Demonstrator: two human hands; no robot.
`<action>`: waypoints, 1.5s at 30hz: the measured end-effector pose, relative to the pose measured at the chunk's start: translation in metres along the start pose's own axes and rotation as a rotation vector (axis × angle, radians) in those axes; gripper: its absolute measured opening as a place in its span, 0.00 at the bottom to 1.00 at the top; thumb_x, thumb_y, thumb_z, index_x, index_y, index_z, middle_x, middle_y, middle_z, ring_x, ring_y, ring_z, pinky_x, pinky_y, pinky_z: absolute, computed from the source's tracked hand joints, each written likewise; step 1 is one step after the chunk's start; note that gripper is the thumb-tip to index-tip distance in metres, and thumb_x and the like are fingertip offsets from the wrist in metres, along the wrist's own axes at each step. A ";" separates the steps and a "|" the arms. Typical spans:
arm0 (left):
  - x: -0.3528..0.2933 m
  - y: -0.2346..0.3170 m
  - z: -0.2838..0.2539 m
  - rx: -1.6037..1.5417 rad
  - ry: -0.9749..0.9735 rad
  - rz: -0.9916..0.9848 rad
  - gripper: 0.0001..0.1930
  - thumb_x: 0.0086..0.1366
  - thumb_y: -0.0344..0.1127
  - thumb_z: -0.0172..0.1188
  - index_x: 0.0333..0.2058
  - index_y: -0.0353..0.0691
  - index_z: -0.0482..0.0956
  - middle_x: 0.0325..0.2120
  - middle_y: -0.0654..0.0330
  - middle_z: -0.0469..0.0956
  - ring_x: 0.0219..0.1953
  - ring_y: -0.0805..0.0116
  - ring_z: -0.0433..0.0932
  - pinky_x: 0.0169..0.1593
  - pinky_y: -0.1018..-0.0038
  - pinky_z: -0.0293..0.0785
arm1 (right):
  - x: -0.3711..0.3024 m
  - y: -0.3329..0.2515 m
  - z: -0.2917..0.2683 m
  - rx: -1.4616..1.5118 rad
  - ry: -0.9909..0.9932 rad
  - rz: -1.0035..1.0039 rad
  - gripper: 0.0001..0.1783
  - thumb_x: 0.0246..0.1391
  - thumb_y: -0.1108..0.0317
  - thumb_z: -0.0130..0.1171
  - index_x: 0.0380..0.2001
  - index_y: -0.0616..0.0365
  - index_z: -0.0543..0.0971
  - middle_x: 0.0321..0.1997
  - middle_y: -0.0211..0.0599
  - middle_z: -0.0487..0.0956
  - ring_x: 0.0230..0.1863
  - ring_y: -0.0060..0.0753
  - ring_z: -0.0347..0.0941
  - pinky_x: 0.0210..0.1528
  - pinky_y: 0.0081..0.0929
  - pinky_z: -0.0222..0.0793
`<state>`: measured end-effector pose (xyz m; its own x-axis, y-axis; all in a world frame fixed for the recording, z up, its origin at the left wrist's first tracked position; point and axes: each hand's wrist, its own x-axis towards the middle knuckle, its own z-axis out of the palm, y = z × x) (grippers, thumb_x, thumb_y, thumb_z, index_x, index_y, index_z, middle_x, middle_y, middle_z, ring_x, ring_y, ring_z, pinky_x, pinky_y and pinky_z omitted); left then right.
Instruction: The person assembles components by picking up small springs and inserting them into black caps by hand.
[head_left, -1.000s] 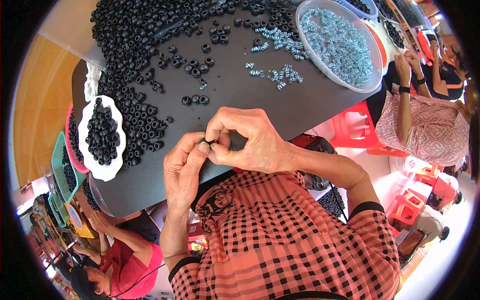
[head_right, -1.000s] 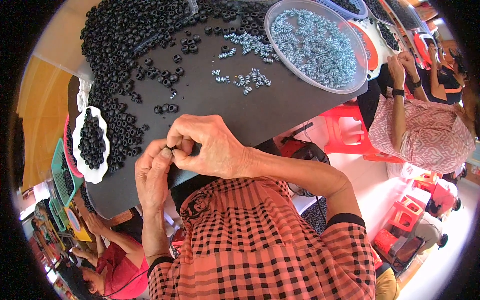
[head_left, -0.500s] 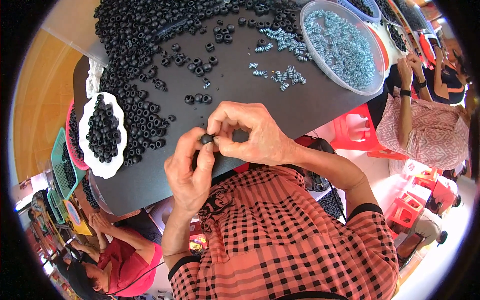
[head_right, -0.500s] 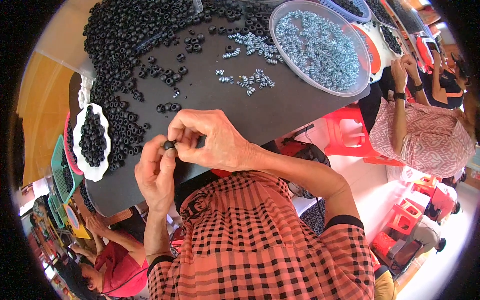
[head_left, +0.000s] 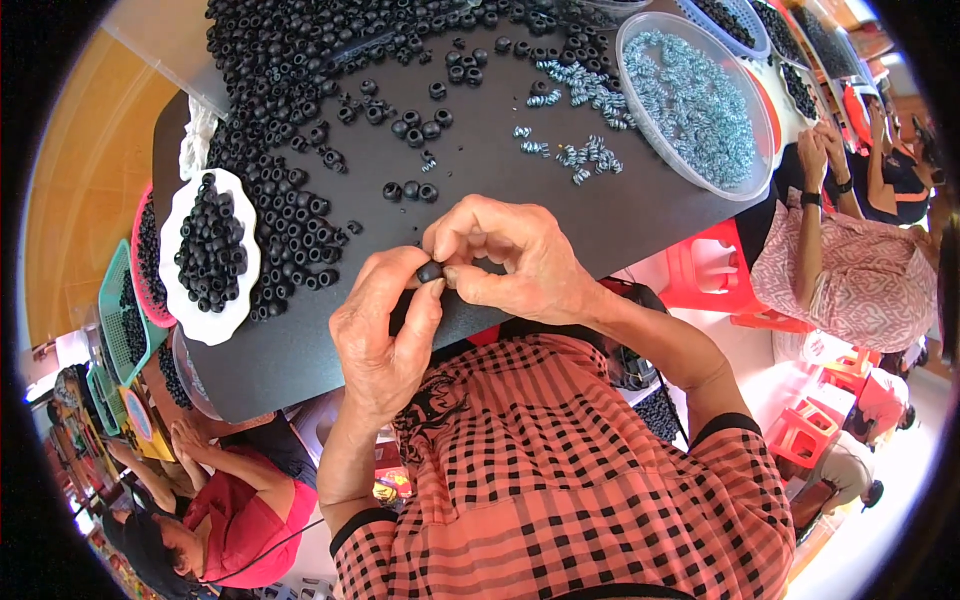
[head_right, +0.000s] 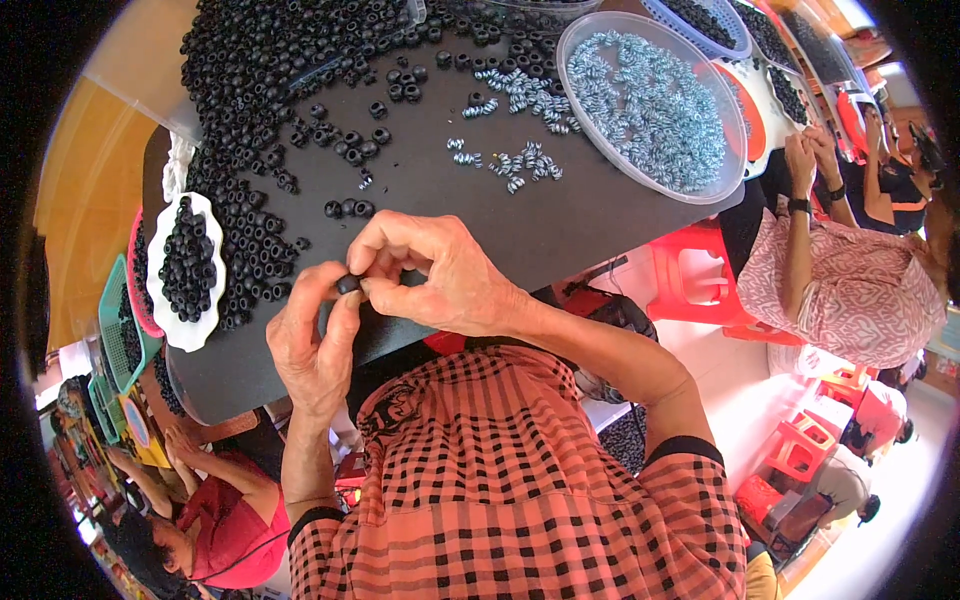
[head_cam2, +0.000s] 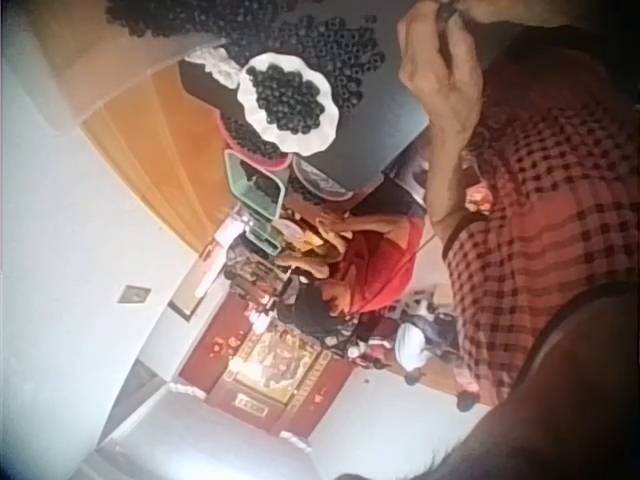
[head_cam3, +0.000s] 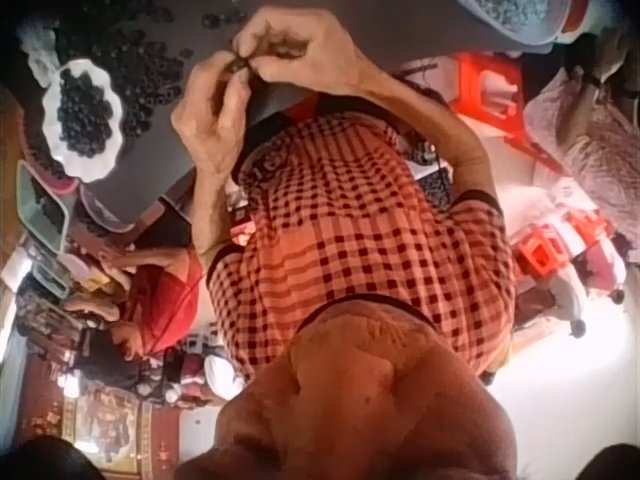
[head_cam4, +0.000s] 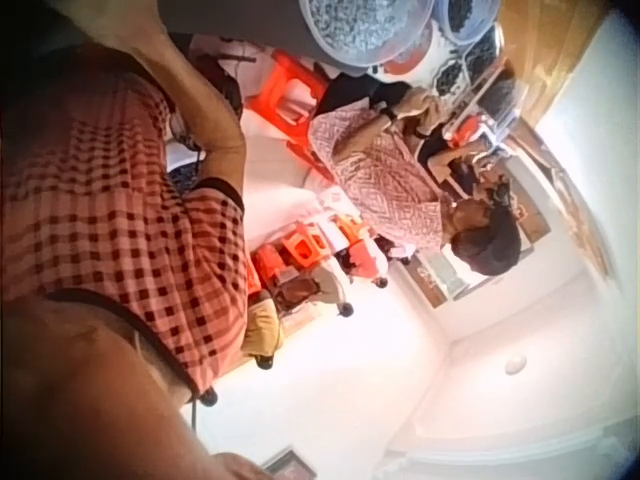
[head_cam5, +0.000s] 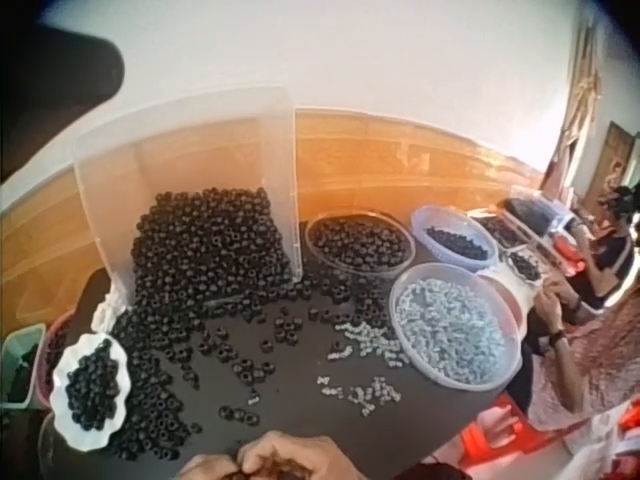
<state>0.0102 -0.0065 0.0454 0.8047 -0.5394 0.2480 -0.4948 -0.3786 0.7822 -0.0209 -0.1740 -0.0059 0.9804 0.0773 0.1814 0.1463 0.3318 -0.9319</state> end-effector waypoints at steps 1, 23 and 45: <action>0.001 -0.002 0.001 -0.001 0.000 0.001 0.14 0.52 0.17 0.61 0.39 0.31 0.75 0.31 0.55 0.77 0.30 0.65 0.77 0.34 0.74 0.73 | 0.000 0.000 0.000 -0.001 0.001 0.000 0.08 0.50 0.85 0.53 0.34 0.63 0.72 0.38 0.32 0.75 0.40 0.17 0.71 0.43 0.19 0.69; -0.005 -0.009 0.003 -0.378 0.009 -0.164 0.11 0.61 0.20 0.56 0.44 0.32 0.72 0.31 0.67 0.73 0.32 0.83 0.68 0.35 0.85 0.66 | 0.006 -0.002 0.003 -0.243 0.078 -0.195 0.10 0.44 0.84 0.59 0.32 0.62 0.77 0.33 0.33 0.77 0.32 0.19 0.74 0.34 0.20 0.70; -0.004 -0.011 -0.007 -0.495 -0.070 -0.240 0.12 0.64 0.22 0.53 0.47 0.32 0.72 0.32 0.65 0.76 0.35 0.82 0.72 0.41 0.84 0.68 | 0.009 0.003 0.007 -0.293 0.114 -0.272 0.09 0.41 0.81 0.61 0.30 0.61 0.76 0.30 0.32 0.77 0.27 0.20 0.76 0.32 0.20 0.71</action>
<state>0.0146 0.0046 0.0400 0.8437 -0.5368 0.0042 -0.0732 -0.1073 0.9915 -0.0127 -0.1660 -0.0054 0.9068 -0.0861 0.4126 0.4171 0.0425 -0.9078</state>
